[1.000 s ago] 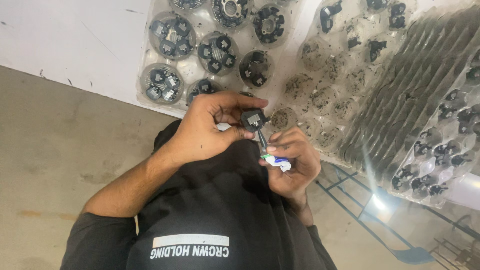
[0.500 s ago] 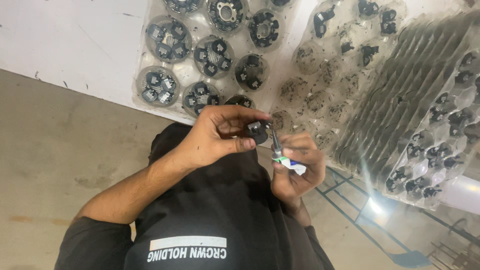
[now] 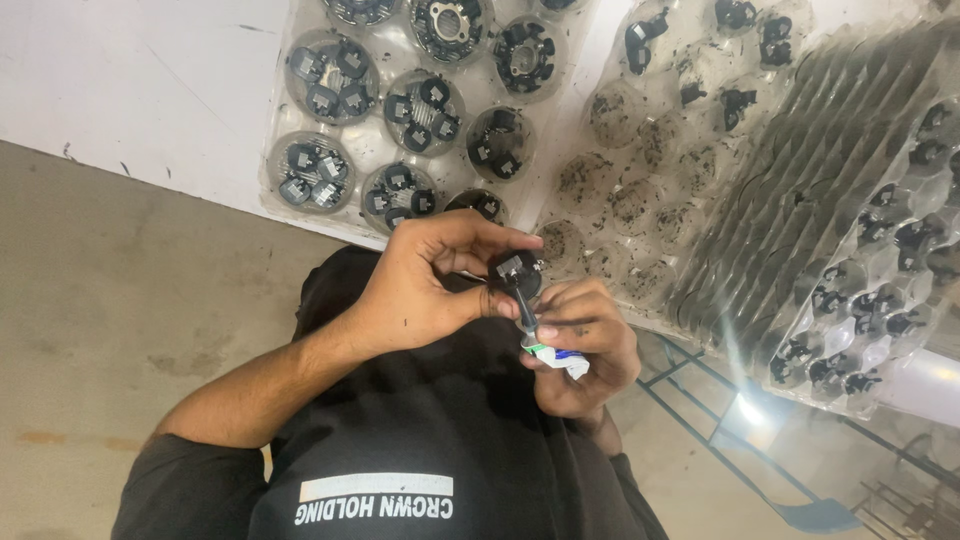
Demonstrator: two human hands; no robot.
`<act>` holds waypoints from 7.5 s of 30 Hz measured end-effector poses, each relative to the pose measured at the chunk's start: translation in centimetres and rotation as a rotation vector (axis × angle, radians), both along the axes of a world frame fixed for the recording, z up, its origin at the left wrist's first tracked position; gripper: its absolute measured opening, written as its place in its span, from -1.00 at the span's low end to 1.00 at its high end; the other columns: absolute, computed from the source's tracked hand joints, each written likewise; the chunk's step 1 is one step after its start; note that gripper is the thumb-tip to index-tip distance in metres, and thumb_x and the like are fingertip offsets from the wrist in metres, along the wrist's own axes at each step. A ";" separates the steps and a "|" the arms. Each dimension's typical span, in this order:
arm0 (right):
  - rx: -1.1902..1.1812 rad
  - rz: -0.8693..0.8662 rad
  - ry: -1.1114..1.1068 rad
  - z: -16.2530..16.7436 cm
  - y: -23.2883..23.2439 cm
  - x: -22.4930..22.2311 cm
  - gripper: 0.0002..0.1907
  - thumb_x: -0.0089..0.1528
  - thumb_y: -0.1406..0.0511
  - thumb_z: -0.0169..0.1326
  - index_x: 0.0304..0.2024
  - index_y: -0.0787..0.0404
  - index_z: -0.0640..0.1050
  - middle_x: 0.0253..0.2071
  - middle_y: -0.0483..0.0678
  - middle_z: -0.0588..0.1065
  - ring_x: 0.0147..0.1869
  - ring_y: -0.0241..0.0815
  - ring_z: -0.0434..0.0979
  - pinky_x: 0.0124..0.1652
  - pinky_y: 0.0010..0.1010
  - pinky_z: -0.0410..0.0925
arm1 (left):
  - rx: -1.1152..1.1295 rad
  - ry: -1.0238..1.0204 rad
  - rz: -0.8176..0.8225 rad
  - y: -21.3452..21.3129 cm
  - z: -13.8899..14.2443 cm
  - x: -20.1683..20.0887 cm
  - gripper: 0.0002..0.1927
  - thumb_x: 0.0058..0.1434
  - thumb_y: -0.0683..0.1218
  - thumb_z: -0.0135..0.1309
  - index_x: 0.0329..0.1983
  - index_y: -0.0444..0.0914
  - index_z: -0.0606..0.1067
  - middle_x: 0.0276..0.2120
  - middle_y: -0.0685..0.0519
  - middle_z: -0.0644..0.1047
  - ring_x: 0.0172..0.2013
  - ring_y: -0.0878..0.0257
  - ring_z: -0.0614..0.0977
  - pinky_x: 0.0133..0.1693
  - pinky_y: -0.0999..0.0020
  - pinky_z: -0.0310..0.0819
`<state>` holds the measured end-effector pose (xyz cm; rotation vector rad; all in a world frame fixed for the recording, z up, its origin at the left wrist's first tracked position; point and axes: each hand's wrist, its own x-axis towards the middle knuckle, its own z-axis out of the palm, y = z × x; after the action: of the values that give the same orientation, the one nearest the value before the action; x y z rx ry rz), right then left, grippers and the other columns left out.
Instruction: The person picks small black cylindrical components one at a time from a blister tray and applies glue to each from a small tube, then places the glued components back into the tray. Near the end they handle a plastic-wrapped item and a box on the workbench before resuming gluing.
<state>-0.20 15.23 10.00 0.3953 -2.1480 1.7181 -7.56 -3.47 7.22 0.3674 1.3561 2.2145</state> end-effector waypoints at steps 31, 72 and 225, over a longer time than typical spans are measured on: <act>-0.156 -0.105 -0.098 -0.1 0.8 0.3 -0.77 0.19 0.51 0.21 -0.17 0.24 0.46 -0.30 -0.07 0.43 -0.27 -0.28 0.35 -0.18 -0.34 0.39 | 0.334 -0.373 -0.191 1.0 -3.4 1.0 -0.47 0.20 -0.25 0.31 0.24 -0.45 0.45 -0.16 -0.05 0.65 -0.19 0.26 0.69 -0.08 0.35 0.66; -0.274 -0.428 -0.146 -0.4 4.4 0.1 -0.80 0.30 0.35 0.27 -0.16 0.23 0.47 -0.29 -0.02 0.50 -0.26 -0.22 0.52 -0.23 -0.36 0.45 | -0.011 -0.029 0.301 -0.8 -7.8 -4.7 -0.55 0.21 -0.37 0.34 0.15 -0.34 0.53 -0.04 -0.05 0.67 -0.06 0.26 0.73 0.01 0.38 0.75; 0.025 -0.158 -0.056 -0.5 -0.4 1.1 -0.89 0.23 0.49 0.01 -0.21 0.29 0.51 -0.38 -0.03 0.54 -0.26 -0.08 0.56 -0.21 -0.36 0.43 | 0.223 -0.224 -0.253 1.0 -4.0 0.7 -0.52 0.33 -0.17 0.21 0.30 -0.35 0.45 0.15 -0.06 0.60 -0.11 0.34 0.63 -0.20 0.44 0.61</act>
<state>0.93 14.85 9.49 0.1796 -2.1788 1.6340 -6.82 -2.48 3.17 0.3376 0.8969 2.1242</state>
